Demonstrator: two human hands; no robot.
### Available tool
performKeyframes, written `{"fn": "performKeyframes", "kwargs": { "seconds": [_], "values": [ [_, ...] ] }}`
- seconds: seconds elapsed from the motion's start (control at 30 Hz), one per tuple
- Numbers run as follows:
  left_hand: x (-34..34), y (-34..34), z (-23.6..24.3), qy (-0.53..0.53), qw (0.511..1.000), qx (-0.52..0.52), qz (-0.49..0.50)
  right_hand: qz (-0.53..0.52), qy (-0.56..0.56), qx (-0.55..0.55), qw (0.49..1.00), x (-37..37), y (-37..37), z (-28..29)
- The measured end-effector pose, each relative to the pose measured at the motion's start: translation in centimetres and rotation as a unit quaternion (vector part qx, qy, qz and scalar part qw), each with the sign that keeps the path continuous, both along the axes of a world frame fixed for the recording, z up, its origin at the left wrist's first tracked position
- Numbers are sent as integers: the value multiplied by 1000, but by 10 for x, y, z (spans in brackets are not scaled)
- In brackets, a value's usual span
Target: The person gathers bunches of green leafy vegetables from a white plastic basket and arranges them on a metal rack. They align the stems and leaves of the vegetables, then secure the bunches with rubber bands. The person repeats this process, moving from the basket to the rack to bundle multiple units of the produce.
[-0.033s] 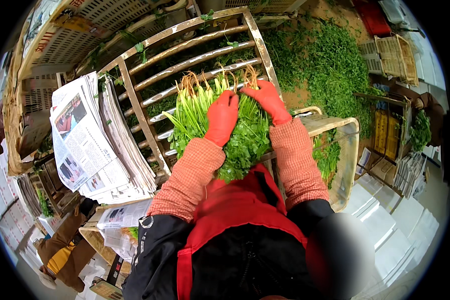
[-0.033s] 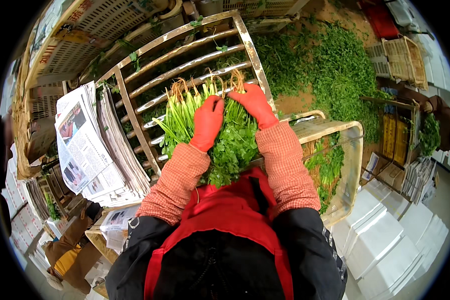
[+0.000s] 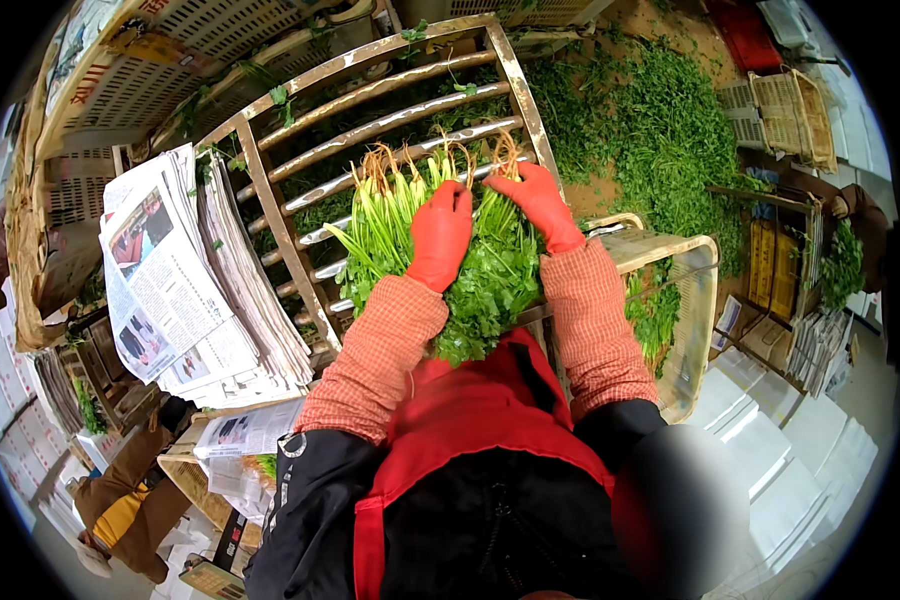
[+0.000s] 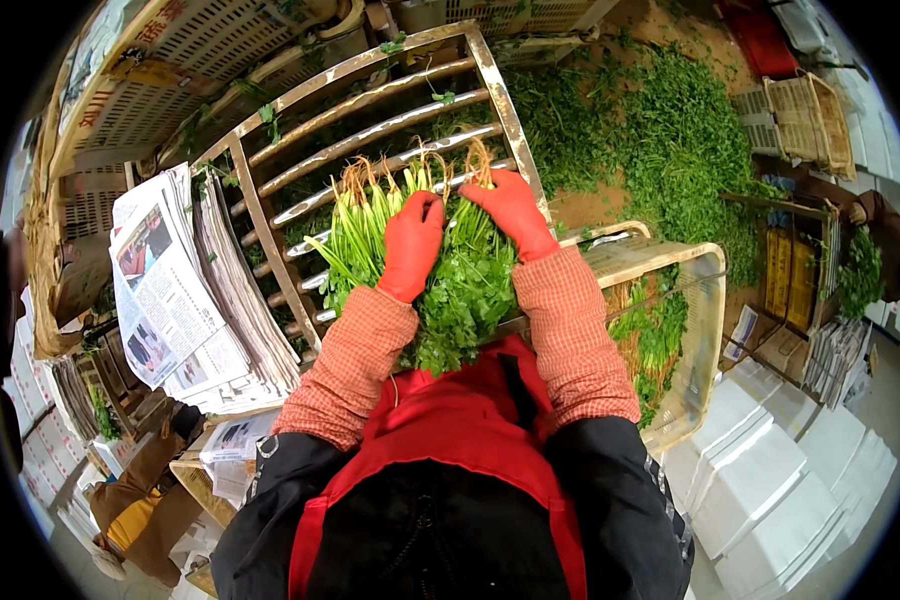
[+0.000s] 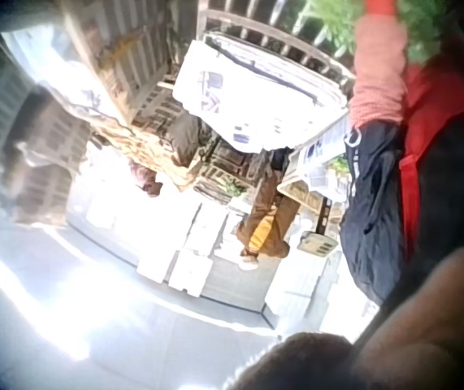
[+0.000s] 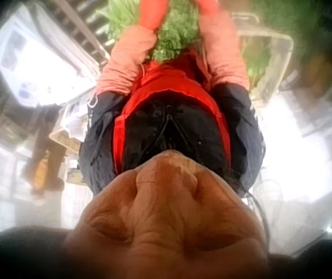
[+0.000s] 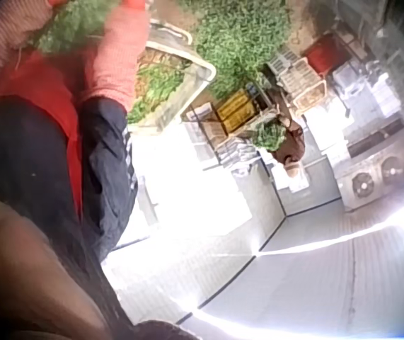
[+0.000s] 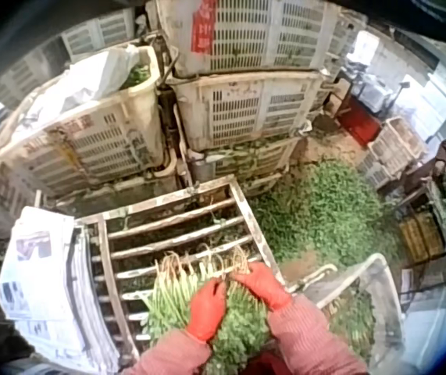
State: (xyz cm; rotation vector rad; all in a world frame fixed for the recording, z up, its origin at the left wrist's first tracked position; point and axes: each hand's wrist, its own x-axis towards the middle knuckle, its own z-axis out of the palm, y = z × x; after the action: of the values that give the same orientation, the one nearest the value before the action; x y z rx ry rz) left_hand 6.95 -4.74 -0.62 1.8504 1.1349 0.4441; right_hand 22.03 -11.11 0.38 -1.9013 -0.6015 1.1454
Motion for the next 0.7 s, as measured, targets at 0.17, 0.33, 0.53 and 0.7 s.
{"fn": "performKeyframes", "kwargs": {
  "seconds": [0.17, 0.33, 0.53, 0.7],
  "values": [
    [5, 7, 2, 96, 994, 28, -53, -43, 40, 71, 996, -3, -10, -3],
    [6, 4, 6, 62, 995, 22, -71, -29, 212, 116, 970, -2, -4, 13],
    [-6, -5, 0, 88, 978, 142, -123, -43, 90, 108, 989, -12, -4, 10],
    [-31, 5, -1, 100, 955, 188, -207, -271, 222, 179, 919, -17, -37, 31]
  ]
}}
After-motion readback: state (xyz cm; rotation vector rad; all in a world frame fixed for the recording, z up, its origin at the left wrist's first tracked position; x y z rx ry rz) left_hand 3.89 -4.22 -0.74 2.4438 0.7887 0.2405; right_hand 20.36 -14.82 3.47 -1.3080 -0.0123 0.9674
